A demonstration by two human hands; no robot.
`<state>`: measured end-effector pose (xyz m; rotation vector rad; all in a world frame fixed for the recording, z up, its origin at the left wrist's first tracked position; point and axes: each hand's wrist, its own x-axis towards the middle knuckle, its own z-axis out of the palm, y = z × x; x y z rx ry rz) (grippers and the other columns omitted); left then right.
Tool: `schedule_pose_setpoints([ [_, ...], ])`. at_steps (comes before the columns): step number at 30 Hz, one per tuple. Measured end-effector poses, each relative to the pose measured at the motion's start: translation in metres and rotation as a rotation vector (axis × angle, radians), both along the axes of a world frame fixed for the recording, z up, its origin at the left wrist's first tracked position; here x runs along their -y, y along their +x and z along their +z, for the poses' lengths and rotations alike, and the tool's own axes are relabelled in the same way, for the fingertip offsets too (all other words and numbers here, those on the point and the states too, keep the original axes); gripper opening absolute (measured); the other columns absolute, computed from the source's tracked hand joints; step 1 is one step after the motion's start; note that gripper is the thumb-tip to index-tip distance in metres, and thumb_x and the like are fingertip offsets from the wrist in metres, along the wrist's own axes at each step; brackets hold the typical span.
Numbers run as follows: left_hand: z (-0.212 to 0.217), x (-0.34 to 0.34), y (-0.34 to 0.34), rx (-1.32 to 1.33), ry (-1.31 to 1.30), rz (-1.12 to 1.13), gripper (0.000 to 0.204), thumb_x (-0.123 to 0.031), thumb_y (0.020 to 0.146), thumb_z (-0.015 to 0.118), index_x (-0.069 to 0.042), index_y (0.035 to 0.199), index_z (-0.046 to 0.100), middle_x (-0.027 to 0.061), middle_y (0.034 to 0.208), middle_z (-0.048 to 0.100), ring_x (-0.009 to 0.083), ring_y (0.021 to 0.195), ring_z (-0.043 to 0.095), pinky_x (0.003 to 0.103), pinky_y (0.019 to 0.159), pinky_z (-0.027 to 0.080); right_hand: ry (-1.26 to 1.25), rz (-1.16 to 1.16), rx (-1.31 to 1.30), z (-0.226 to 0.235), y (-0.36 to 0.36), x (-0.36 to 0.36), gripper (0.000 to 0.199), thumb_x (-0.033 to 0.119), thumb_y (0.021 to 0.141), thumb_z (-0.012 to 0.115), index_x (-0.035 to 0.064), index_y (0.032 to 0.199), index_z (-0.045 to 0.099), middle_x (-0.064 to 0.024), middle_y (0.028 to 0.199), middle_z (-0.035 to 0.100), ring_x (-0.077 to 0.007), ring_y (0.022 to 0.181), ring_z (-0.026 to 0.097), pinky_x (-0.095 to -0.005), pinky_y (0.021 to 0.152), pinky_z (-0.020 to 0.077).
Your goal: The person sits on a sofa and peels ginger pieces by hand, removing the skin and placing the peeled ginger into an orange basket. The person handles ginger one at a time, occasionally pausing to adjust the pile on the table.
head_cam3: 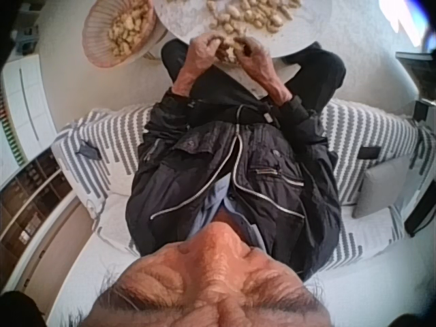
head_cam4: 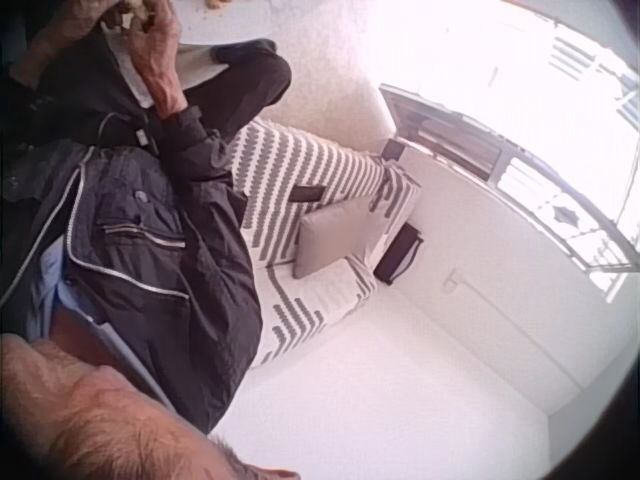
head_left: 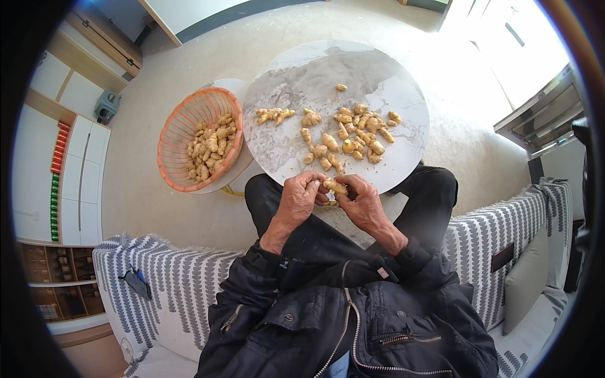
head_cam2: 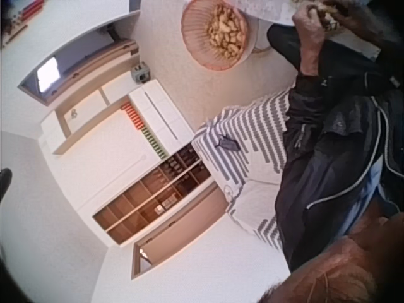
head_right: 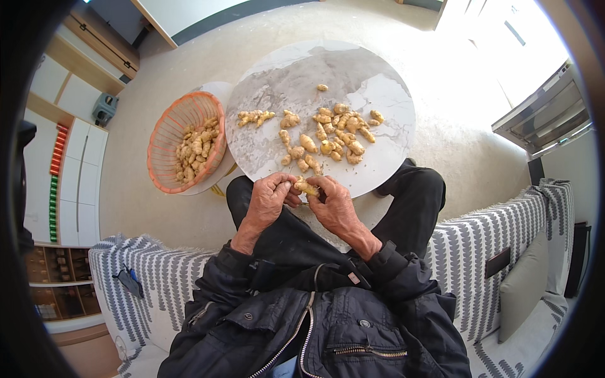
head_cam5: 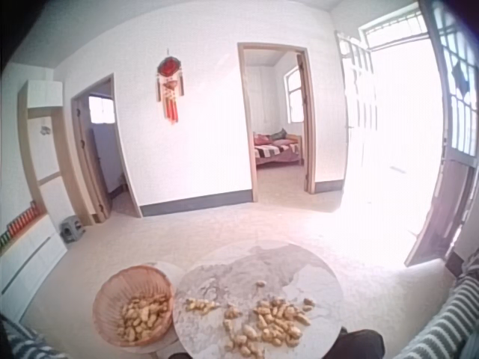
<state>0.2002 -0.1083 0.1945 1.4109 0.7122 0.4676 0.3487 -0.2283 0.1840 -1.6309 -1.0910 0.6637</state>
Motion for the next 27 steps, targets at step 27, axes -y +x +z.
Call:
schedule_pose_setpoints([
  [27,0.0085,0.003,-0.0028,-0.13,0.237,-0.114,0.021,-0.01,0.099,0.058,0.007,0.107,0.067,0.0078,0.077,0.069,0.0114,0.065,0.065,0.027,0.061,0.054,0.096,-0.076,0.263,-0.0011,-0.0023,-0.0022,0.025,0.005,0.082,0.075,0.0002,0.106,0.068,-0.0118,0.09,0.067,-0.0202,0.071,0.065,-0.0316,0.065,0.0526],
])
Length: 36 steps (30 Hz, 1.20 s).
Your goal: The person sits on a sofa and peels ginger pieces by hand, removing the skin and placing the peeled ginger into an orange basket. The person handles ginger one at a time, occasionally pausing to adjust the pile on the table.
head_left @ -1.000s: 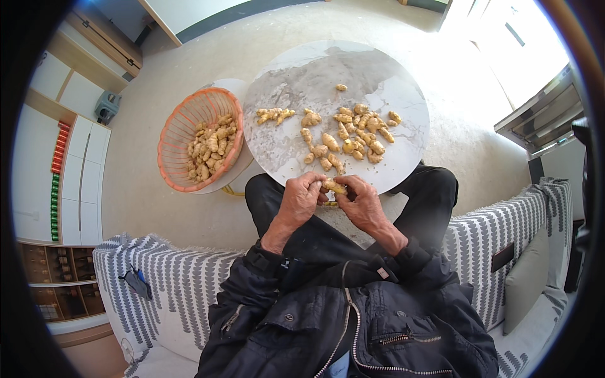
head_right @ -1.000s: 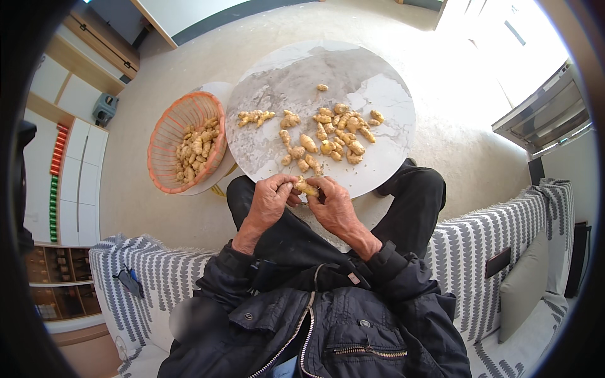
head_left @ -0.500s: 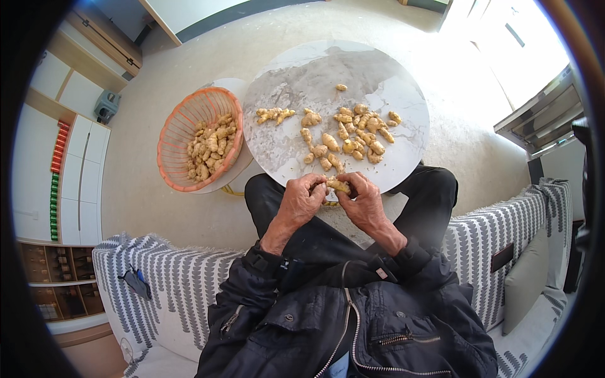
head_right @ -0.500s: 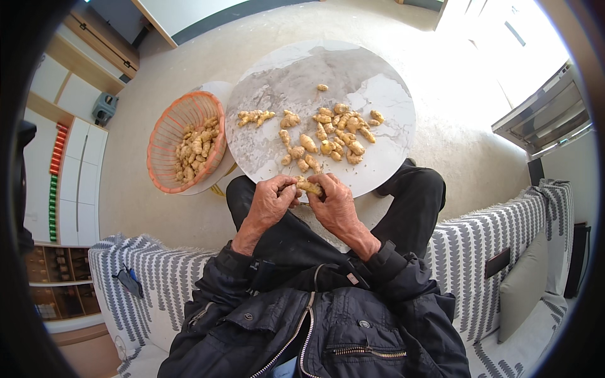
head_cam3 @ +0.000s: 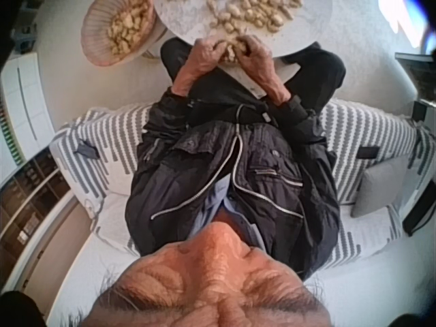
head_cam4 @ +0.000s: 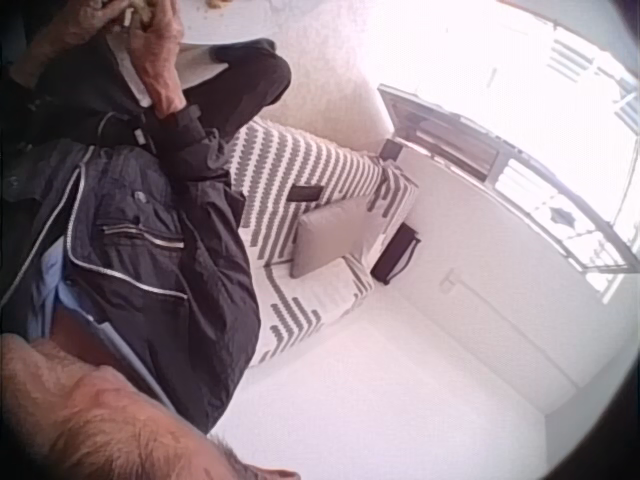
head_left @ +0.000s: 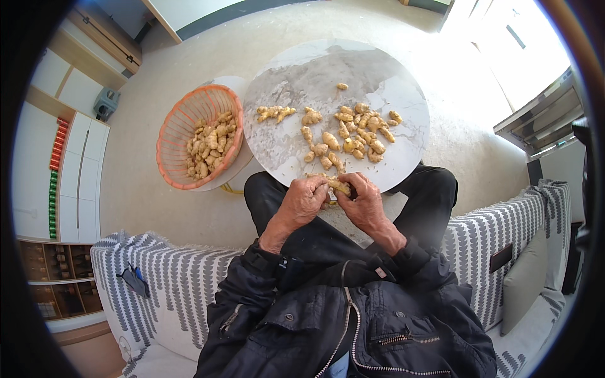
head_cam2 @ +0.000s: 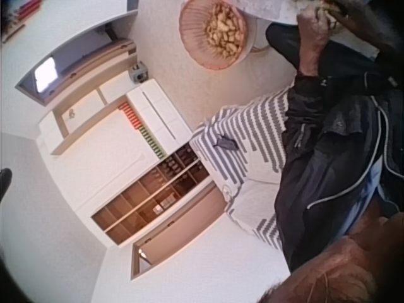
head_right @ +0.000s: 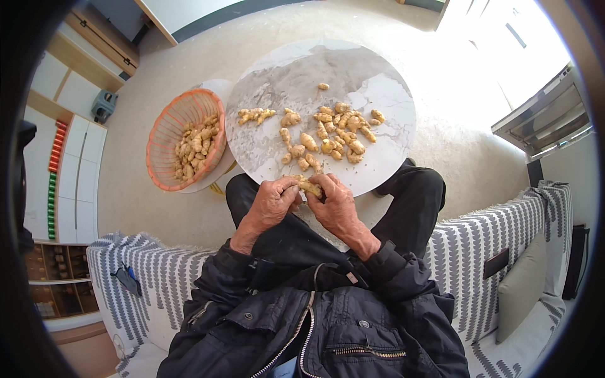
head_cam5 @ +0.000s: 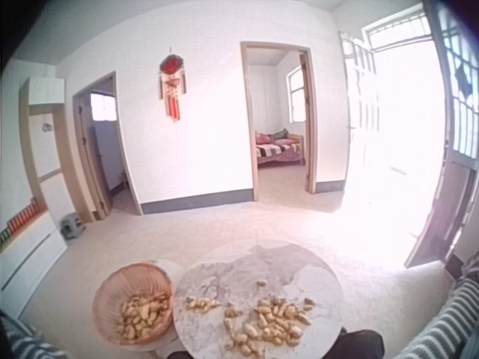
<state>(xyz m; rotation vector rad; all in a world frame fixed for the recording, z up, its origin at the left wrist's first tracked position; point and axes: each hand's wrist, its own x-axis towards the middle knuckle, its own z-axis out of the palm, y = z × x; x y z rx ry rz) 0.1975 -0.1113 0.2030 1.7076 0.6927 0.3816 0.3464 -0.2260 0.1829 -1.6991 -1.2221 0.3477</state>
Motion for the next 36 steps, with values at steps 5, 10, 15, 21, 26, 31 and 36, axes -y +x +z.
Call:
schedule_pose_setpoints([
  [5,-0.004,-0.001,-0.003,0.019,-0.103,0.013,0.021,-0.008,0.099,0.059,0.006,0.114,0.065,0.0078,0.081,0.069,0.0114,0.067,0.066,0.027,0.063,0.055,-0.097,0.02,-0.162,0.002,0.002,0.002,0.023,0.008,0.084,0.073,-0.0006,0.106,0.069,-0.0159,0.084,0.068,-0.0236,0.067,0.065,-0.0341,0.063,0.0524],
  [10,-0.008,0.005,0.005,0.213,0.25,0.052,0.018,-0.005,0.097,0.062,0.004,0.112,0.066,0.0113,0.079,0.07,0.0169,0.065,0.067,0.03,0.063,0.055,-0.092,0.072,-0.187,0.005,0.0,0.001,0.028,0.008,0.086,0.074,-0.0014,0.112,0.07,-0.0096,0.08,0.07,-0.0101,0.064,0.058,-0.028,0.059,0.0487],
  [15,-0.002,-0.001,0.0,0.078,0.234,-0.029,0.017,-0.007,0.099,0.061,0.003,0.111,0.066,0.0108,0.08,0.069,0.017,0.066,0.067,0.029,0.064,0.055,-0.057,0.138,-0.235,0.006,0.001,0.004,0.023,0.01,0.089,0.07,0.0005,0.11,0.07,-0.0157,0.078,0.07,-0.0192,0.066,0.067,-0.0338,0.062,0.0533],
  [21,0.0,-0.003,-0.005,0.079,-0.205,0.04,0.018,-0.011,0.104,0.058,0.002,0.11,0.067,0.0051,0.082,0.07,0.0098,0.07,0.065,0.026,0.063,0.054,-0.233,0.155,-0.521,0.006,0.002,0.004,0.023,0.011,0.094,0.067,-0.0001,0.114,0.068,-0.0079,0.073,0.068,-0.0097,0.063,0.063,-0.0293,0.058,0.0524],
  [26,0.004,0.001,-0.004,0.074,-0.101,0.03,0.016,-0.008,0.102,0.059,0.003,0.112,0.067,0.0048,0.084,0.069,0.0098,0.071,0.066,0.024,0.064,0.056,-0.207,0.17,-0.618,0.01,0.004,0.004,0.022,0.012,0.096,0.066,-0.0007,0.114,0.068,-0.0075,0.07,0.067,-0.0096,0.06,0.062,-0.0285,0.055,0.0503],
  [31,0.006,-0.004,-0.004,0.054,0.121,-0.05,0.013,-0.004,0.099,0.064,0.004,0.108,0.068,0.0035,0.082,0.069,0.0082,0.071,0.064,0.023,0.066,0.055,-0.2,0.177,-0.384,0.012,0.005,0.004,0.02,0.01,0.094,0.067,0.0001,0.112,0.068,-0.0128,0.081,0.069,-0.0145,0.064,0.065,-0.0327,0.057,0.0513],
  [36,0.003,-0.004,-0.004,0.036,0.041,-0.008,0.012,-0.004,0.099,0.062,0.004,0.105,0.069,0.0046,0.081,0.07,0.0096,0.068,0.066,0.025,0.061,0.054,-0.04,0.157,-0.081,0.014,-0.001,0.004,0.018,0.005,0.09,0.066,0.0025,0.108,0.068,-0.0175,0.092,0.068,-0.0318,0.077,0.068,-0.0403,0.068,0.0536],
])
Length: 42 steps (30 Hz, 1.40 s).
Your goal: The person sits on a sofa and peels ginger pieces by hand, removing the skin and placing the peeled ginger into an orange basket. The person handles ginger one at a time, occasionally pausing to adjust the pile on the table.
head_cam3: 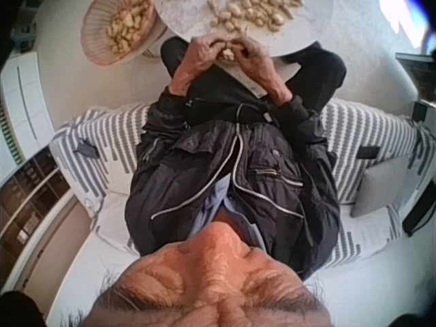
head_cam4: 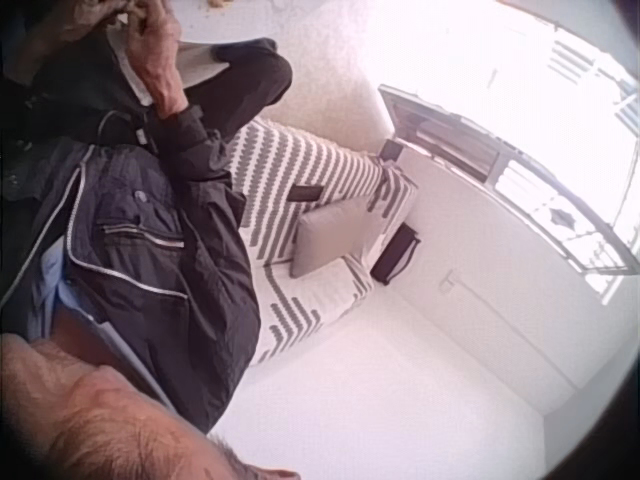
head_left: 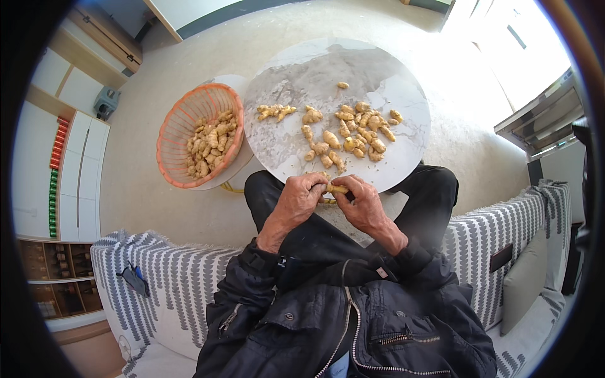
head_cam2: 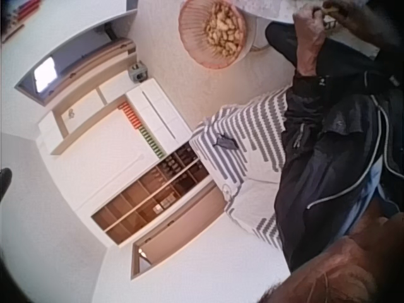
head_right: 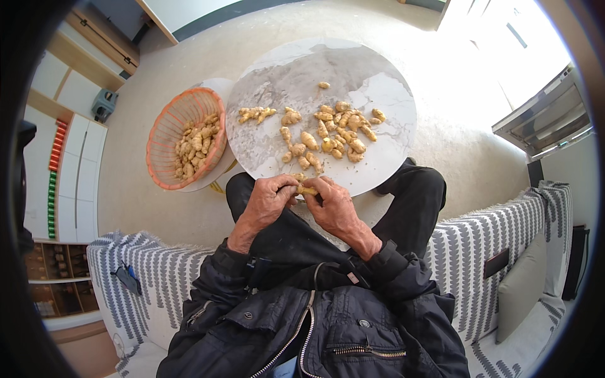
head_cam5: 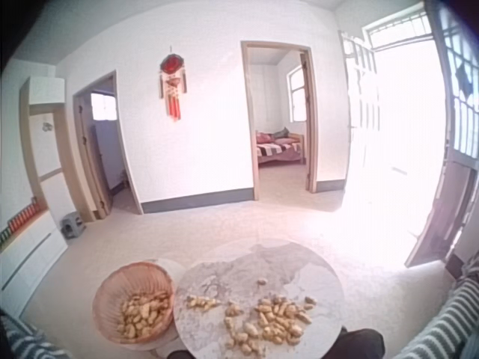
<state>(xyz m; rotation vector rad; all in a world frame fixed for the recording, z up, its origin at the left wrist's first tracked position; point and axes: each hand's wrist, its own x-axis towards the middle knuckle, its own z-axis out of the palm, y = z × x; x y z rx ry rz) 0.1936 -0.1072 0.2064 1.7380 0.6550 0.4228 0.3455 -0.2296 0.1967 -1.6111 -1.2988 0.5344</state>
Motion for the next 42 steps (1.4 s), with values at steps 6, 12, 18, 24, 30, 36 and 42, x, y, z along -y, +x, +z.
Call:
schedule_pose_setpoints([
  [6,-0.01,0.003,0.005,-0.022,0.283,0.017,0.013,-0.005,0.1,0.059,0.004,0.101,0.067,0.0064,0.078,0.07,0.0116,0.065,0.068,0.026,0.059,0.054,0.093,0.001,0.226,-0.002,-0.002,0.001,0.018,0.002,0.089,0.068,0.001,0.107,0.069,-0.0134,0.094,0.068,-0.0265,0.075,0.069,-0.0334,0.067,0.0544],
  [12,-0.017,0.0,0.001,-0.11,-0.013,0.059,0.011,-0.005,0.1,0.058,0.002,0.104,0.065,0.0054,0.079,0.069,0.0112,0.065,0.066,0.025,0.06,0.055,0.07,0.023,-0.083,-0.007,0.001,0.0,0.022,0.005,0.091,0.068,0.0016,0.112,0.066,-0.0119,0.087,0.068,-0.0215,0.068,0.068,-0.0332,0.063,0.0542],
  [18,-0.011,0.005,-0.002,0.054,-0.125,0.012,0.019,-0.004,0.099,0.061,0.002,0.117,0.064,0.0061,0.095,0.069,0.0099,0.078,0.066,0.025,0.067,0.056,-0.214,0.057,-0.657,-0.004,0.01,0.001,0.023,0.015,0.102,0.062,-0.0036,0.115,0.064,-0.0103,0.084,0.072,-0.0126,0.062,0.065,-0.0278,0.057,0.055],
  [24,-0.003,0.006,-0.002,0.068,-0.053,-0.047,0.025,0.0,0.098,0.061,0.005,0.122,0.064,0.0107,0.096,0.071,0.0131,0.077,0.069,0.027,0.069,0.057,-0.239,0.116,-0.807,-0.006,0.01,0.002,0.028,0.022,0.105,0.058,-0.003,0.117,0.062,-0.0108,0.087,0.072,-0.0122,0.062,0.065,-0.0263,0.053,0.0535],
  [30,-0.007,0.005,-0.004,0.106,-0.247,0.024,0.026,0.001,0.098,0.059,0.005,0.123,0.064,0.0109,0.093,0.071,0.0125,0.075,0.069,0.027,0.067,0.057,-0.236,0.083,-0.939,-0.01,0.012,0.004,0.031,0.025,0.107,0.054,-0.0024,0.119,0.063,-0.0098,0.088,0.071,-0.0128,0.062,0.065,-0.0268,0.053,0.0545],
  [36,-0.007,0.007,0.002,0.08,0.171,0.01,0.026,-0.002,0.095,0.063,0.005,0.12,0.066,0.0097,0.087,0.071,0.0162,0.08,0.07,0.031,0.069,0.057,-0.198,0.088,-0.694,-0.008,0.006,0.002,0.032,0.024,0.11,0.048,-0.0033,0.117,0.062,-0.0084,0.084,0.07,-0.0114,0.062,0.064,-0.0261,0.054,0.0541],
  [42,-0.004,0.006,0.001,0.007,-0.092,0.09,0.02,-0.002,0.097,0.06,0.005,0.115,0.066,0.0074,0.087,0.07,0.0128,0.073,0.068,0.027,0.066,0.057,-0.153,0.066,-0.459,-0.004,-0.001,0.003,0.026,0.02,0.108,0.052,-0.0019,0.114,0.065,-0.0065,0.078,0.067,-0.0095,0.061,0.062,-0.0254,0.053,0.053],
])
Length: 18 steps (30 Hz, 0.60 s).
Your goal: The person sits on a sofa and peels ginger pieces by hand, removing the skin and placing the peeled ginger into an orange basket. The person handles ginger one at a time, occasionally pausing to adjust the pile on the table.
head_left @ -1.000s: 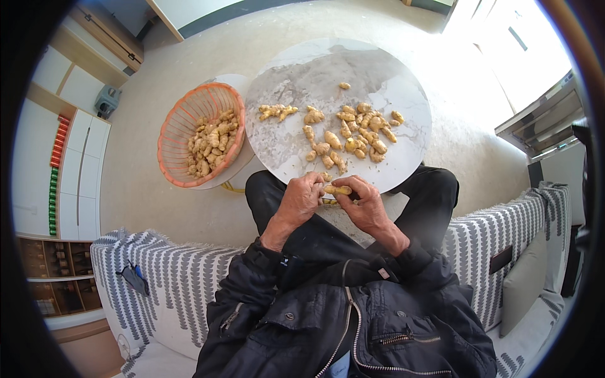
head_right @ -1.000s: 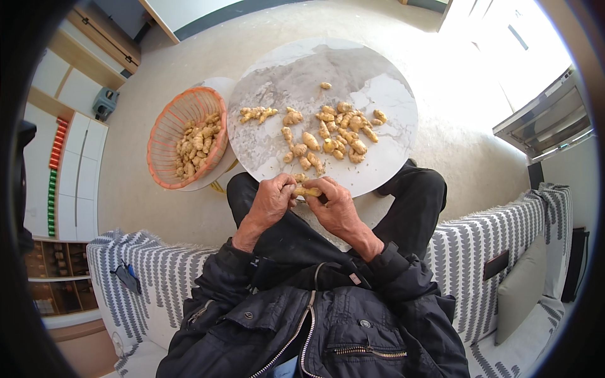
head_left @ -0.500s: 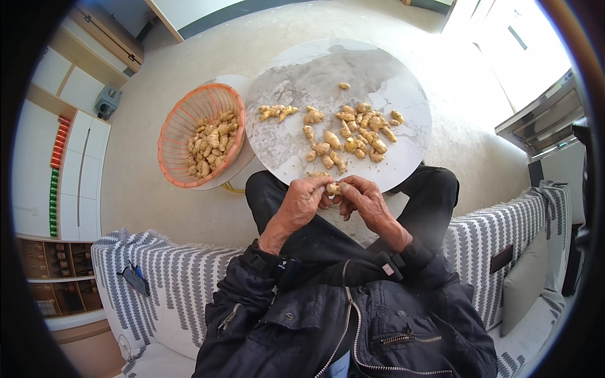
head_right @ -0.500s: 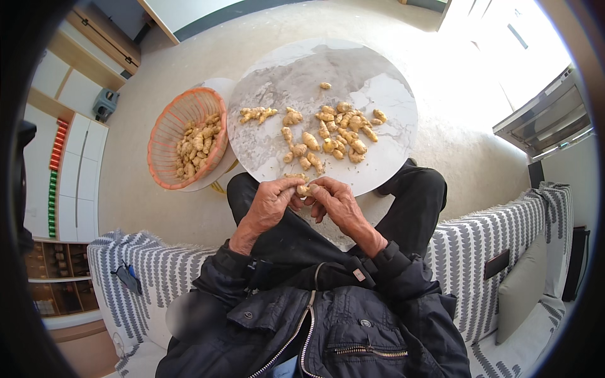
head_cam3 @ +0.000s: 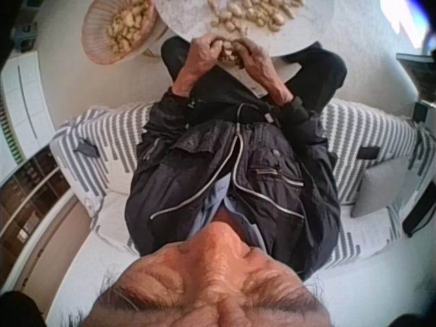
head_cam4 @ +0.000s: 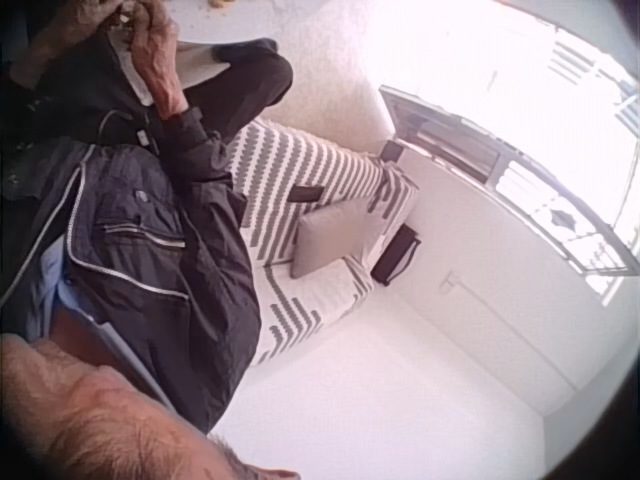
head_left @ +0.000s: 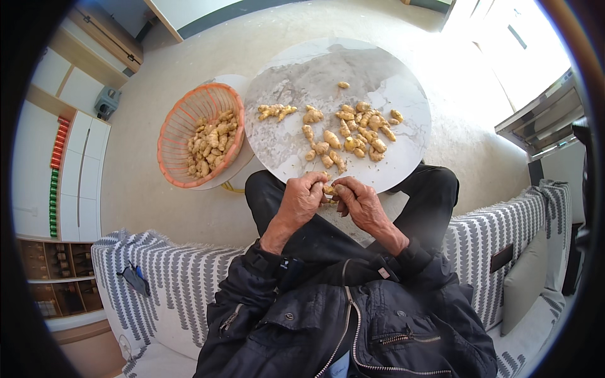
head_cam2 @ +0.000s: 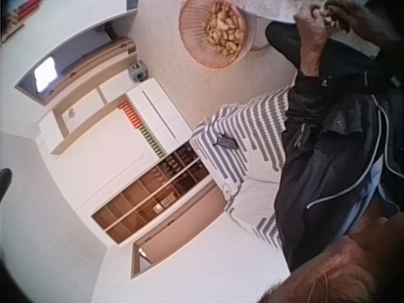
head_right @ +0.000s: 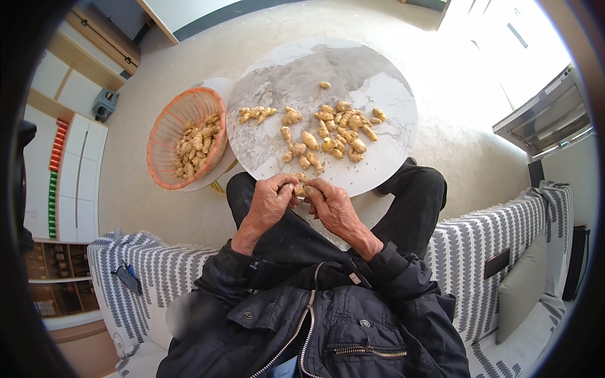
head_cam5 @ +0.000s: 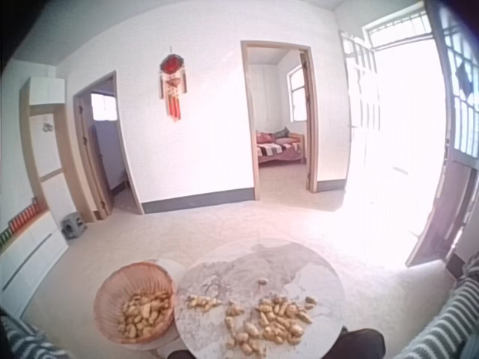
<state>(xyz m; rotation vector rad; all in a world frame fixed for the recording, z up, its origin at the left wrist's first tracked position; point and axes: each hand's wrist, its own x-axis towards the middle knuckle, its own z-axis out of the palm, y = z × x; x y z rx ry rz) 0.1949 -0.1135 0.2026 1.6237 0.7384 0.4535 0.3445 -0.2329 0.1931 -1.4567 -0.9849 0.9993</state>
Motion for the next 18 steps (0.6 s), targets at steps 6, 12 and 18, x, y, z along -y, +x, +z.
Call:
schedule_pose_setpoints([
  [6,0.0001,0.0031,-0.0012,0.081,-0.101,0.031,0.019,-0.003,0.099,0.058,0.005,0.114,0.066,0.0077,0.087,0.07,0.0114,0.073,0.069,0.025,0.064,0.058,-0.057,-0.025,-0.179,-0.0014,0.0037,-0.0016,0.027,0.021,0.108,0.052,-0.0022,0.112,0.065,-0.0051,0.077,0.066,-0.0084,0.059,0.06,-0.0246,0.049,0.0507],
  [12,-0.002,0.0,-0.0024,-0.046,0.054,-0.072,0.021,-0.004,0.1,0.054,0.005,0.117,0.065,0.0088,0.094,0.071,0.013,0.077,0.07,0.027,0.065,0.057,-0.059,0.023,-0.159,-0.002,0.003,-0.0019,0.028,0.023,0.108,0.053,-0.0022,0.113,0.065,-0.0049,0.077,0.066,-0.0084,0.058,0.06,-0.0244,0.049,0.051],
  [18,0.0017,0.0013,-0.0048,0.115,-0.149,0.063,0.022,-0.004,0.1,0.057,0.004,0.12,0.063,0.0066,0.093,0.069,0.0114,0.076,0.068,0.026,0.066,0.057,-0.113,-0.048,-0.474,-0.003,0.0078,-0.0004,0.03,0.027,0.108,0.054,-0.0013,0.114,0.064,-0.008,0.08,0.068,-0.0128,0.057,0.063,-0.0262,0.049,0.0521],
])
